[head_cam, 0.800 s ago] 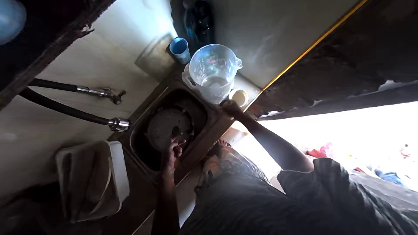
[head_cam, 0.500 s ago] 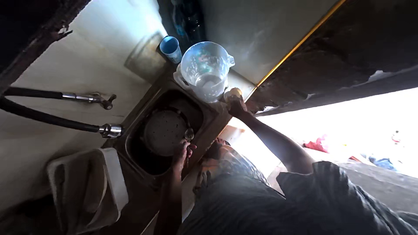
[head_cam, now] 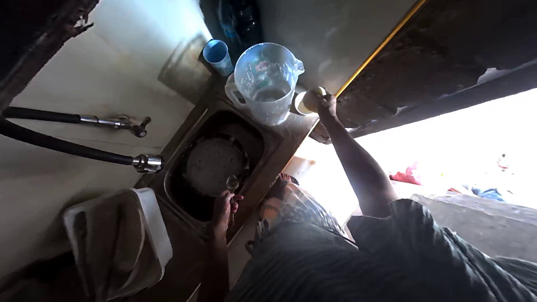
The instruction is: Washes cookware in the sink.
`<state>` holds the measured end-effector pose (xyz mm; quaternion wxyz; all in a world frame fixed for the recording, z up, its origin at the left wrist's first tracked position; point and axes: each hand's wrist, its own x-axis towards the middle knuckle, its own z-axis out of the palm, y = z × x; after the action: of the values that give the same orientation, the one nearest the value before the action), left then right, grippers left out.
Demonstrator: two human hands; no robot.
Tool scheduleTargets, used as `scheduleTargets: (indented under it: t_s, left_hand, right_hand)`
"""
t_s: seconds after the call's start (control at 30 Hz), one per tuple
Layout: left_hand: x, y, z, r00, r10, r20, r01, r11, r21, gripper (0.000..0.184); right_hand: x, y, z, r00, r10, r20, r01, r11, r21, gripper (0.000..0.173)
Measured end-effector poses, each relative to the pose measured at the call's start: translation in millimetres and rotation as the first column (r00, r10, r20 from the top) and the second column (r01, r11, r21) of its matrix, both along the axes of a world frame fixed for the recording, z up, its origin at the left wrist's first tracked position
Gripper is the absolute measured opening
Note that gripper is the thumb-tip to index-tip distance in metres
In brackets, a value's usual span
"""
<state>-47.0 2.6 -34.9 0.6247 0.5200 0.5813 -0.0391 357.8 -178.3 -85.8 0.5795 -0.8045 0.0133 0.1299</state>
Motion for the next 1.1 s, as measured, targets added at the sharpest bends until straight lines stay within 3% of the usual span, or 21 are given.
scheduleTargets:
  t_s: [0.13, 0.2, 0.3, 0.37, 0.43, 0.47, 0.5, 0.6, 0.7, 0.83, 0.9, 1.0, 1.03, 1.1]
  left_hand:
    - [-12, 5, 6, 0.987, 0.155, 0.03, -0.152, 0.985, -0.085, 0.023]
    - [-14, 8, 8, 0.974, 0.215, 0.072, -0.203, 0.969, -0.142, 0.026]
    - [-10, 11, 15, 0.973, 0.209, 0.095, -0.194, 0.97, -0.143, 0.026]
    - [-7, 15, 19, 0.982, 0.176, 0.073, -0.169, 0.982, -0.087, 0.025]
    - [-8, 20, 21, 0.99, 0.136, 0.047, -0.136, 0.991, -0.001, 0.027]
    - [-9, 23, 23, 0.992, 0.118, 0.041, -0.12, 0.992, 0.038, 0.026]
    - [-9, 25, 25, 0.994, 0.101, 0.041, -0.104, 0.993, 0.065, 0.026]
    - [-6, 19, 34, 0.993, -0.023, 0.116, 0.001, 0.982, 0.191, 0.027]
    - [-9, 15, 42, 0.991, -0.072, 0.109, 0.041, 0.964, 0.264, 0.029]
    - [-21, 20, 43, 0.989, -0.145, 0.033, 0.127, 0.938, 0.321, 0.03]
    - [-21, 28, 45, 0.992, -0.128, 0.006, 0.119, 0.937, 0.329, 0.029]
    - [-33, 38, 40, 0.994, -0.102, 0.041, 0.083, 0.937, 0.34, 0.029]
    - [-35, 37, 38, 0.993, -0.111, 0.048, 0.088, 0.937, 0.337, 0.03]
    - [-38, 37, 35, 0.992, -0.097, 0.079, 0.065, 0.939, 0.339, 0.03]
  right_hand:
    - [-73, -18, -4, 0.996, 0.083, 0.029, -0.069, 0.94, -0.335, 0.036]
    - [-139, -11, -32, 0.958, 0.286, -0.031, -0.275, 0.876, -0.396, 0.038]
    - [-225, 32, -55, 0.721, 0.653, -0.231, -0.689, 0.642, -0.336, 0.05]
    - [-248, 74, -33, 0.649, 0.691, -0.319, -0.755, 0.639, -0.151, 0.039]
    - [-256, 107, -12, 0.687, 0.617, -0.384, -0.669, 0.743, -0.004, 0.038]
    - [-261, 120, -1, 0.68, 0.626, -0.381, -0.66, 0.749, 0.054, 0.041]
    - [-267, 131, 10, 0.633, 0.681, -0.368, -0.696, 0.709, 0.114, 0.044]
    - [-290, 157, 39, 0.407, 0.876, -0.259, -0.852, 0.466, 0.237, 0.054]
    - [-281, 190, 31, 0.31, 0.944, -0.111, -0.946, 0.318, 0.064, 0.039]
    - [-292, 222, 47, 0.33, 0.926, -0.181, -0.917, 0.269, -0.295, 0.044]
    - [-300, 234, 54, 0.307, 0.93, -0.203, -0.923, 0.238, -0.303, 0.044]
    - [-296, 246, 62, 0.2, 0.95, -0.239, -0.941, 0.119, -0.317, 0.047]
    - [-289, 249, 60, 0.23, 0.933, -0.275, -0.937, 0.136, -0.321, 0.048]
    - [-269, 259, 49, 0.41, 0.859, -0.306, -0.903, 0.335, -0.269, 0.046]
